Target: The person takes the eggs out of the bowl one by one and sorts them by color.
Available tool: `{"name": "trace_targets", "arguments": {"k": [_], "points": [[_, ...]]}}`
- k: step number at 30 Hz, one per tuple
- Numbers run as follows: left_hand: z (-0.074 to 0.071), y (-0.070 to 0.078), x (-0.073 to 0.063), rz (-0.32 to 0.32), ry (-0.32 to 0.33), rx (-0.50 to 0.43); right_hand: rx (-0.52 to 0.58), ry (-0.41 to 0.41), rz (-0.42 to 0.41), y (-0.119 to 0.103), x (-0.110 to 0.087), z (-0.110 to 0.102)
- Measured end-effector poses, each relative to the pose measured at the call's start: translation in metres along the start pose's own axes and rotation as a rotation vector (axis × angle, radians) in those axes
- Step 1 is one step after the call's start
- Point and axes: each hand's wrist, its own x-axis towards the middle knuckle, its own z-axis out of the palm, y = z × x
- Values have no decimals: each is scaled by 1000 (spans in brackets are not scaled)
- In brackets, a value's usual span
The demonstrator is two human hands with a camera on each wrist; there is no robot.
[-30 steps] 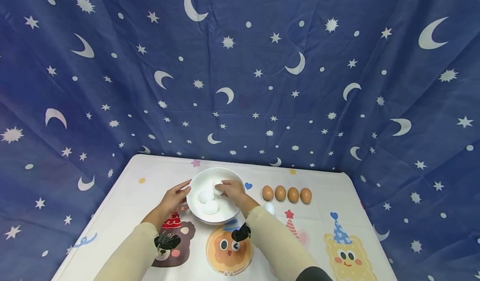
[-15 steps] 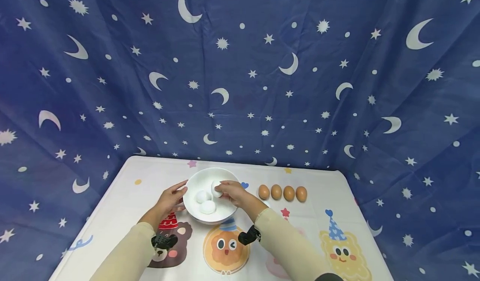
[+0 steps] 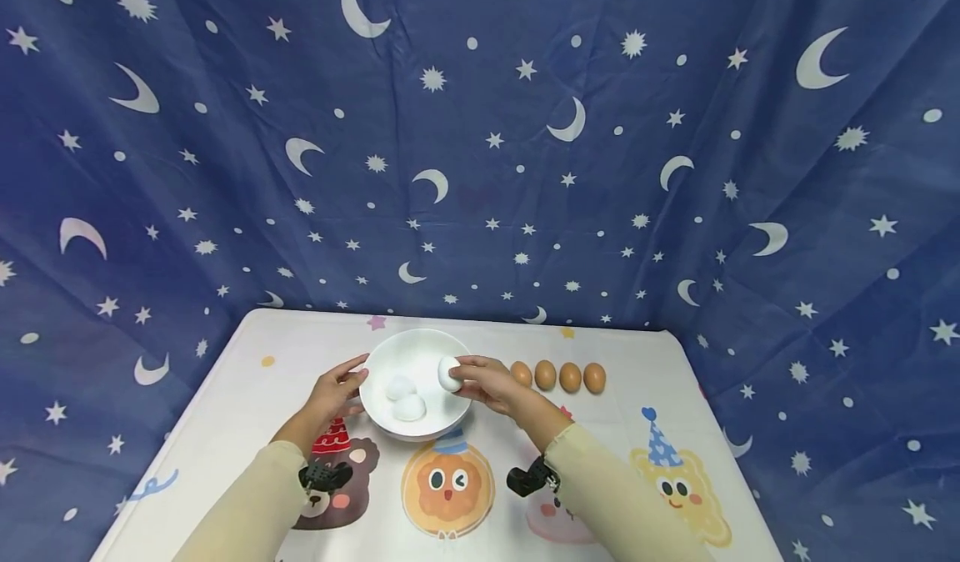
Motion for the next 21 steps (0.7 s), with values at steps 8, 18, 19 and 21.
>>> {"name": "trace_targets", "arguments": {"k": [8, 18, 19, 21], "points": [[0, 2, 0, -35, 1, 9, 6, 64, -16, -2, -18, -30], [0, 7, -3, -51, -29, 20, 16, 107, -42, 4, -38, -74], [0, 7, -3, -51, -31, 23, 7, 110, -46, 5, -40, -79], [-1, 8, -3, -49, -34, 28, -2, 125, -45, 6, -45, -89]]}}
